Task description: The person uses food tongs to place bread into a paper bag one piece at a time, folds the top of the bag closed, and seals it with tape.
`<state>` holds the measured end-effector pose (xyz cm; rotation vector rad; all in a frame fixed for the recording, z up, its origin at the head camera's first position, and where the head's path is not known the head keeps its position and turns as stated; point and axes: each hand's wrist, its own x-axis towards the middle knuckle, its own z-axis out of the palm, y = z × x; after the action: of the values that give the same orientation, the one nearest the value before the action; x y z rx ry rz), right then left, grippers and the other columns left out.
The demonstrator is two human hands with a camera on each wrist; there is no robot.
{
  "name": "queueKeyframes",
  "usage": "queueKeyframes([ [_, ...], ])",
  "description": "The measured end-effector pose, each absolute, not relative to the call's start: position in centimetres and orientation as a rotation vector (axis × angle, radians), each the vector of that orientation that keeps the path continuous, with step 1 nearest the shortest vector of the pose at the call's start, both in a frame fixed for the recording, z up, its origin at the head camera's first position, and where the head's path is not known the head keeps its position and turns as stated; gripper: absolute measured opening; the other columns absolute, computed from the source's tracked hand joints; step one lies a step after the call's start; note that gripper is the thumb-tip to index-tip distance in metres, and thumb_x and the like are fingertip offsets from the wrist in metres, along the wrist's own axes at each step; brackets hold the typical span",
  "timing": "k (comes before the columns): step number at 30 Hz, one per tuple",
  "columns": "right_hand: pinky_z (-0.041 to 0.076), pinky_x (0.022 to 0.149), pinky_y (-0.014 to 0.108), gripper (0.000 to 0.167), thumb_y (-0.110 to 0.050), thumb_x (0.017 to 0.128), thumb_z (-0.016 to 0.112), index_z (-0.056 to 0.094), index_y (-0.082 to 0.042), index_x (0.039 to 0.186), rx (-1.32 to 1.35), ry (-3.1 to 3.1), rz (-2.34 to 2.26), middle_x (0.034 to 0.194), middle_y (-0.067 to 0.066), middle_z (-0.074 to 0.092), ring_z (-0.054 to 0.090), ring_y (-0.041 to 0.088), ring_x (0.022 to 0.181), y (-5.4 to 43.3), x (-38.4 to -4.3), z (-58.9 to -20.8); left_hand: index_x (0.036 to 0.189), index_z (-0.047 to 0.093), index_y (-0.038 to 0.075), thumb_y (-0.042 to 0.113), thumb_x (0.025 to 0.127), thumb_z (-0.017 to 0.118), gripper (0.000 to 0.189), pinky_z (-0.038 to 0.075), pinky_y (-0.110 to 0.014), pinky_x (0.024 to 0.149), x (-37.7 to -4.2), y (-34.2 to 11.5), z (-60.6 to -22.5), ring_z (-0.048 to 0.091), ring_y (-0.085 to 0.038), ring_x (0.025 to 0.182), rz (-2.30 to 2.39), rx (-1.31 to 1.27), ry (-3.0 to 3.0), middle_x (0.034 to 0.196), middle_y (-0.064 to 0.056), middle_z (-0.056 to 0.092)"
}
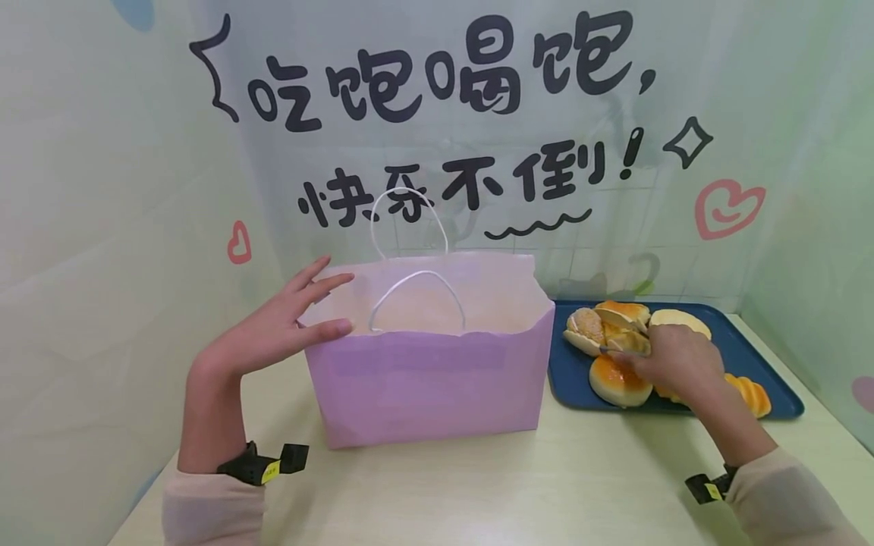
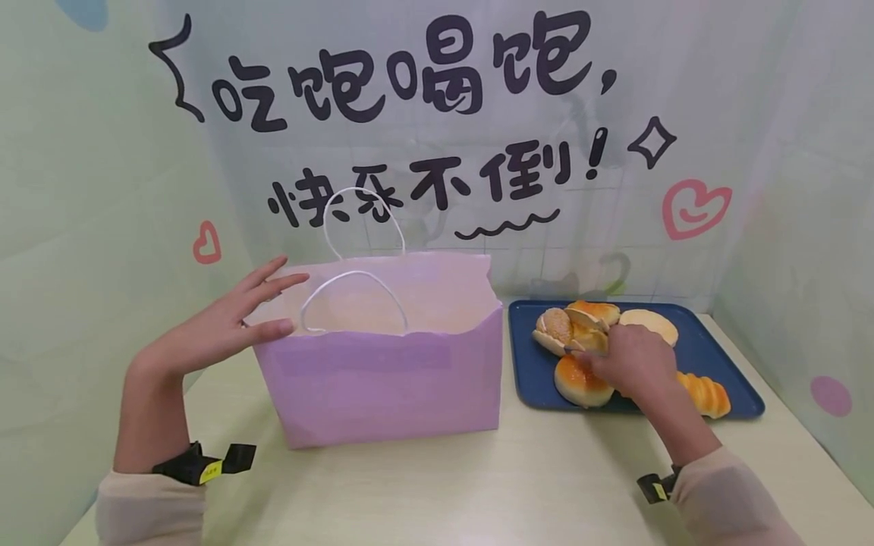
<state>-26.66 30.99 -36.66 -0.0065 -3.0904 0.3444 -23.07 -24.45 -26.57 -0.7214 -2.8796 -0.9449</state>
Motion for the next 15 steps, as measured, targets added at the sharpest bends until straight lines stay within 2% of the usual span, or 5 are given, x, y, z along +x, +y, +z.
queueKeyframes([
  [5, 0.044, 0.051, 0.039, 0.069, -0.066, 0.09, 0.074, 0.063, 0.002, 0.099, 0.0, -3.068, 0.346, 0.081, 0.014, 0.06, 0.056, 0.03, 0.066, 31.03, -26.54, -36.5, 0.166, 0.036, 0.026, 0.051, 0.102, 0.066, 0.076, 0.048, -0.065, 0.107, -23.02, -24.43, -26.56, 0.015, -0.041, 0.16, -0.947, -0.72, -2.877, 0.178, -0.003, 0.002],
  [9, 0.043, 0.051, 0.04, 0.076, -0.067, 0.09, 0.073, 0.066, 0.006, 0.111, 0.035, -3.0, 0.344, 0.083, 0.015, 0.062, 0.057, 0.032, 0.07, 30.91, -26.31, -36.3, 0.166, 0.036, 0.025, 0.051, 0.102, 0.066, 0.076, 0.05, -0.063, 0.105, -23.0, -24.33, -26.53, 0.017, -0.042, 0.16, -0.953, -0.722, -2.876, 0.178, -0.005, 0.003],
  [15, 0.043, 0.051, 0.039, 0.089, -0.072, 0.089, 0.07, 0.066, 0.008, 0.127, 0.064, -2.887, 0.324, 0.08, 0.014, 0.063, 0.058, 0.032, 0.069, 30.54, -26.0, -35.67, 0.166, 0.036, 0.024, 0.051, 0.102, 0.066, 0.076, 0.047, -0.066, 0.108, -22.96, -24.33, -26.48, 0.015, -0.043, 0.16, -0.941, -0.72, -2.878, 0.178, -0.005, 0.003],
])
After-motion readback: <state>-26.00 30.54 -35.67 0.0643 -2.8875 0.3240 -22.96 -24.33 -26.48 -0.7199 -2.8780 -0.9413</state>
